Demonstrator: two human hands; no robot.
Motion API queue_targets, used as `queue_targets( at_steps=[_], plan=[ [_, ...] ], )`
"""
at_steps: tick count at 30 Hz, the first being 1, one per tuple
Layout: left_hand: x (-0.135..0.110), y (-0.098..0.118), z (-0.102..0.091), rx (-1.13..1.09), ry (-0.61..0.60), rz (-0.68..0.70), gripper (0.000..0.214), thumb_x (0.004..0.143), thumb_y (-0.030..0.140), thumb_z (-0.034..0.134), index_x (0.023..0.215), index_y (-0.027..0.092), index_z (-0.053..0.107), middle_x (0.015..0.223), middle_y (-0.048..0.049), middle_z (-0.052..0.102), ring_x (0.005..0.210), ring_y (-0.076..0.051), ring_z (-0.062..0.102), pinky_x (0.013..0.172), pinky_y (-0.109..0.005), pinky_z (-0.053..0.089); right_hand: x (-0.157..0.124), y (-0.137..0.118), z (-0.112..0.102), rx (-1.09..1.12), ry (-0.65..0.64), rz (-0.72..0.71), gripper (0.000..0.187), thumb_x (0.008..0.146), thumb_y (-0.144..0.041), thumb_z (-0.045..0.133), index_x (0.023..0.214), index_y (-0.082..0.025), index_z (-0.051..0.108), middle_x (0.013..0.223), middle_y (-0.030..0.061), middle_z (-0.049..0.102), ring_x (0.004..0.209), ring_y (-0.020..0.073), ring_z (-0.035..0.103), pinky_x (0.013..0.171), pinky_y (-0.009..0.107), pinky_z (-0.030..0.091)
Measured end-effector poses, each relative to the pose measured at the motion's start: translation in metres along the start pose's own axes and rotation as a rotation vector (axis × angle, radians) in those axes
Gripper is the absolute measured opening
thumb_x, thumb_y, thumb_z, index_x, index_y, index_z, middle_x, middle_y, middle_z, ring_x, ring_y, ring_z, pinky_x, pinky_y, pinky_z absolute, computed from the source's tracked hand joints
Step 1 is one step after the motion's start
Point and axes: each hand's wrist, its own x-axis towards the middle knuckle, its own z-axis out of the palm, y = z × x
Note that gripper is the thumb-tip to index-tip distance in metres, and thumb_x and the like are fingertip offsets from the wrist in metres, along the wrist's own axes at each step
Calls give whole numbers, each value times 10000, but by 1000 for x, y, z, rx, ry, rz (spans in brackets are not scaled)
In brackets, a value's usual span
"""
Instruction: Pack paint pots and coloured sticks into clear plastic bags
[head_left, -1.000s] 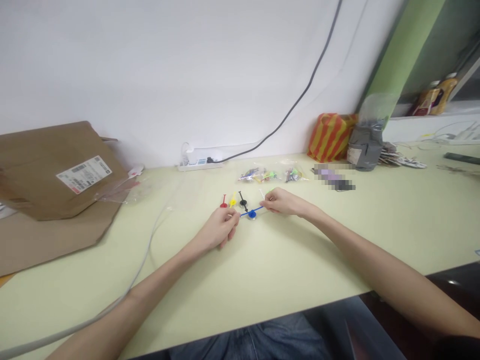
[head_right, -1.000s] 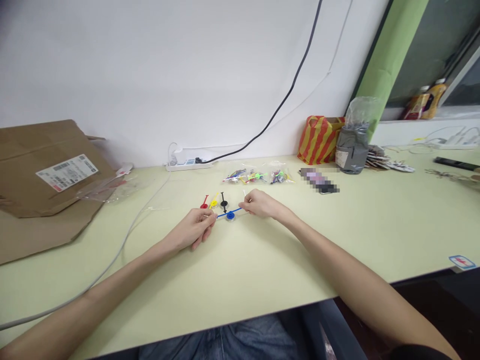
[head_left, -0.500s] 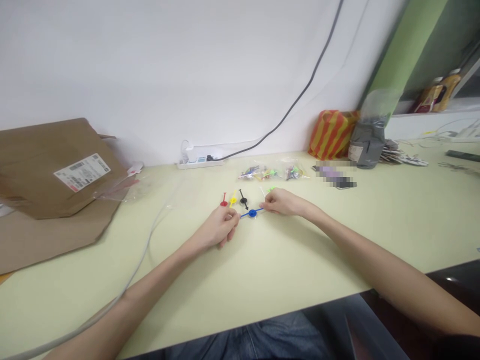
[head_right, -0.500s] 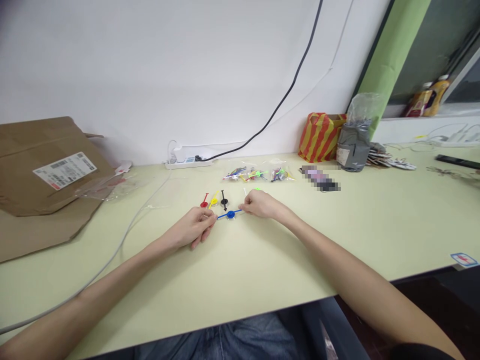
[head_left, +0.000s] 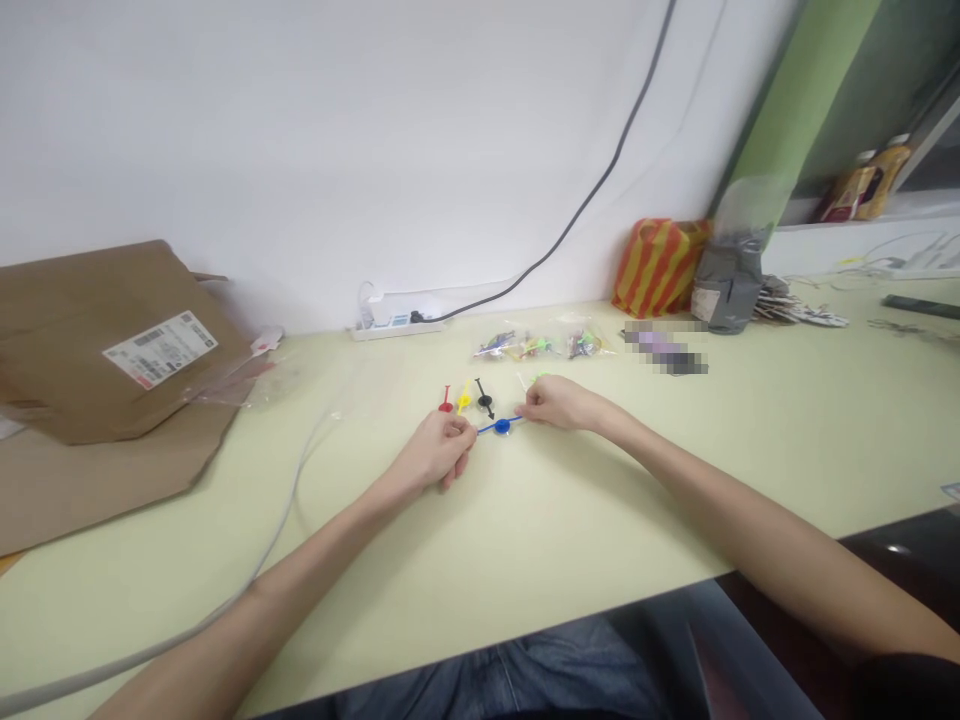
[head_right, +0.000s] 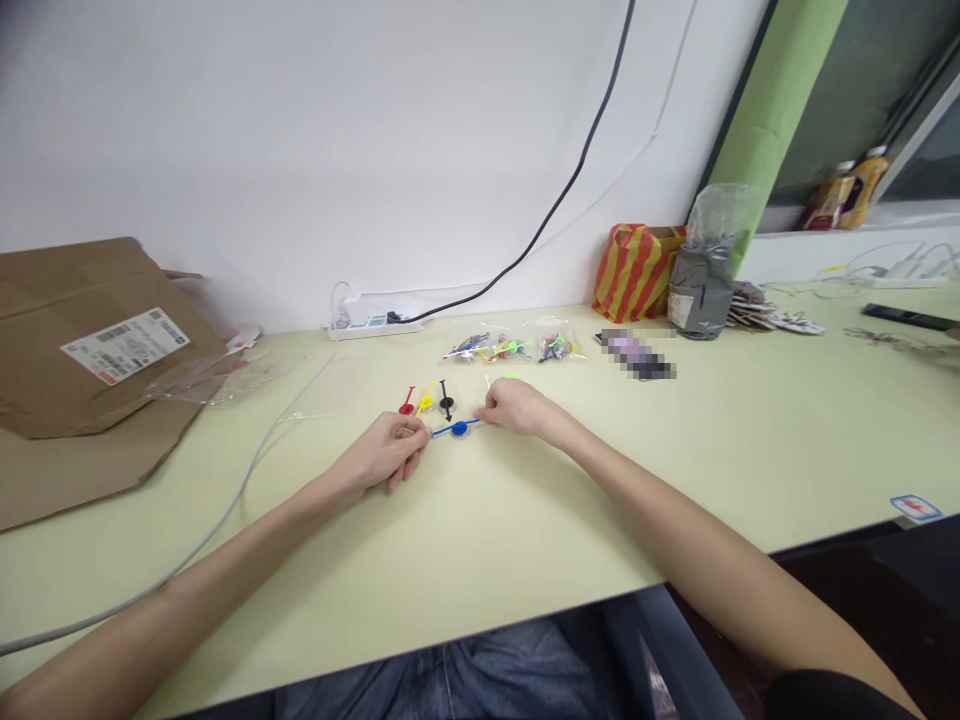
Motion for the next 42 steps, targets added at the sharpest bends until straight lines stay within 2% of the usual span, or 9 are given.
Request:
queue_targets(
  at_steps=[8,15,19,24,28,33,38,42],
  plan=[
    [1,2,-1,39,-11,18,321,909,325,459,619,199,408,469,41,529,286,-71,437,324,-178,287,0,3,0,46,-35,-6,346,909,-374,571,642,-154,596,542,-18,496,513,104,419,549,266,290],
    [5,-2,-4,-8,-78,31,286,940,337,427,689,201,436,472,41,552,272,-80,439,314,-181,277,-8,2,-4,190,-31,-135,397,934,-383,493,596,-176,476,527,-27,486,496,91,387,555,251,309],
    [4,0,-4,-3,-62,5,275,962,399,418,800,193,501,458,52,542,265,-90,428,309,-185,280,-7,0,-3,196,-27,-140,418,923,-437,491,596,-178,483,543,-14,505,510,97,396,554,259,306],
    [2,2,-4,23,-45,24,333,966,435,425,726,204,420,470,41,551,272,-77,429,327,-177,293,-9,-4,-1,284,-32,-152,483,899,-557,518,598,-182,473,539,-17,489,499,95,387,526,256,297],
    [3,0,-4,25,-52,19,360,964,472,426,720,208,415,466,33,552,276,-87,438,324,-183,296,-9,-5,2,365,-39,-151,517,838,-625,584,595,-182,475,520,-32,463,482,84,350,490,249,259],
    [4,0,-4,37,-54,14,333,954,463,447,742,206,447,465,34,547,284,-92,432,313,-186,292,0,0,6,379,-60,-118,484,790,-584,634,577,-170,502,509,-52,401,495,76,312,490,255,214],
    [0,6,-5,111,-38,-2,323,942,451,468,729,210,440,469,31,547,292,-99,439,308,-193,300,6,-1,3,282,-52,-123,375,776,-466,625,581,-152,562,498,-60,353,515,79,284,509,267,200],
    [0,7,-5,89,-38,12,331,940,458,473,725,210,433,471,34,546,286,-93,428,309,-192,287,4,0,0,262,-100,-153,396,791,-494,604,602,-146,584,503,-58,356,521,85,274,516,269,196]
  ],
)
